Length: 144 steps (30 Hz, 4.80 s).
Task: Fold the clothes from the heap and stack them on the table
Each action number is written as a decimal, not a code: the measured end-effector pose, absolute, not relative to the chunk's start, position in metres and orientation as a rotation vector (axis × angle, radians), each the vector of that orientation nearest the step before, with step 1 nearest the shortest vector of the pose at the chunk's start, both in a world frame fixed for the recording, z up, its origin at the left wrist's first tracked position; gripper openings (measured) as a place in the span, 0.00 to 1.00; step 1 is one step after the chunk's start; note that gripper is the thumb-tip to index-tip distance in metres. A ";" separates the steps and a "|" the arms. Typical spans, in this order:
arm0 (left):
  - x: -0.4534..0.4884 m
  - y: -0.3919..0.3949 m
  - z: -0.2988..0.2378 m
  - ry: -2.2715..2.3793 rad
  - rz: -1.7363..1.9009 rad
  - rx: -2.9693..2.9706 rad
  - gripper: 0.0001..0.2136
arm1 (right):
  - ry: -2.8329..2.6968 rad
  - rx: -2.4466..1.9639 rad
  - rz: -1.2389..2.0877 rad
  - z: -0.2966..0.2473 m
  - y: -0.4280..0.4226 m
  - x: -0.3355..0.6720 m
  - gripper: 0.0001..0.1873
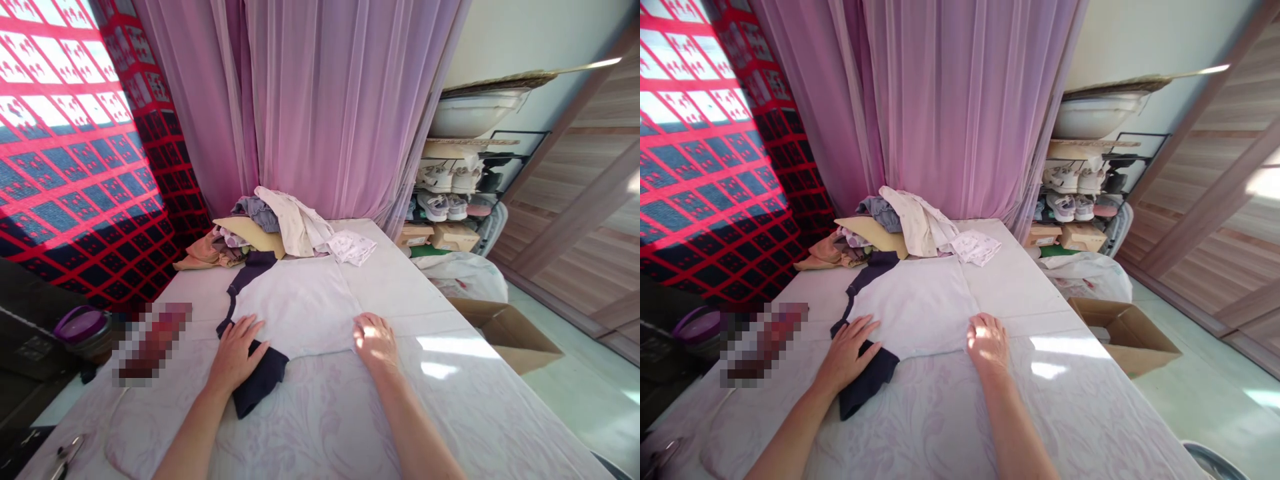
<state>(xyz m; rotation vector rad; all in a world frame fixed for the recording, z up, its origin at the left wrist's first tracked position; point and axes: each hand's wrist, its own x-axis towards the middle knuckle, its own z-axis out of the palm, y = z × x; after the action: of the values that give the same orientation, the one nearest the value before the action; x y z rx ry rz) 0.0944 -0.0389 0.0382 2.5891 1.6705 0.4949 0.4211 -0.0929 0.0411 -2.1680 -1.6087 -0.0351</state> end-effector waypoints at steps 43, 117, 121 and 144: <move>0.117 -0.079 0.068 1.188 0.498 2.554 0.09 | -2.214 -1.531 0.199 0.053 -0.107 0.325 0.09; 0.064 0.083 0.088 2.219 0.382 2.079 0.18 | -2.134 -1.800 0.320 0.053 -0.103 0.372 0.26; 0.056 0.113 0.090 2.268 0.261 1.970 0.18 | -2.129 -1.796 0.337 0.050 -0.103 0.372 0.27; 0.043 0.122 0.048 2.155 0.843 1.763 0.12 | -2.068 -1.756 0.450 0.036 -0.108 0.371 0.28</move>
<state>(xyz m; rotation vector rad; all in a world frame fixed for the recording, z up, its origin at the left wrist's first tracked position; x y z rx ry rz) 0.0426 0.1215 0.0479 1.7632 2.1554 0.8426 0.3707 -0.1081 0.0359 -1.7565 -2.0680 0.4497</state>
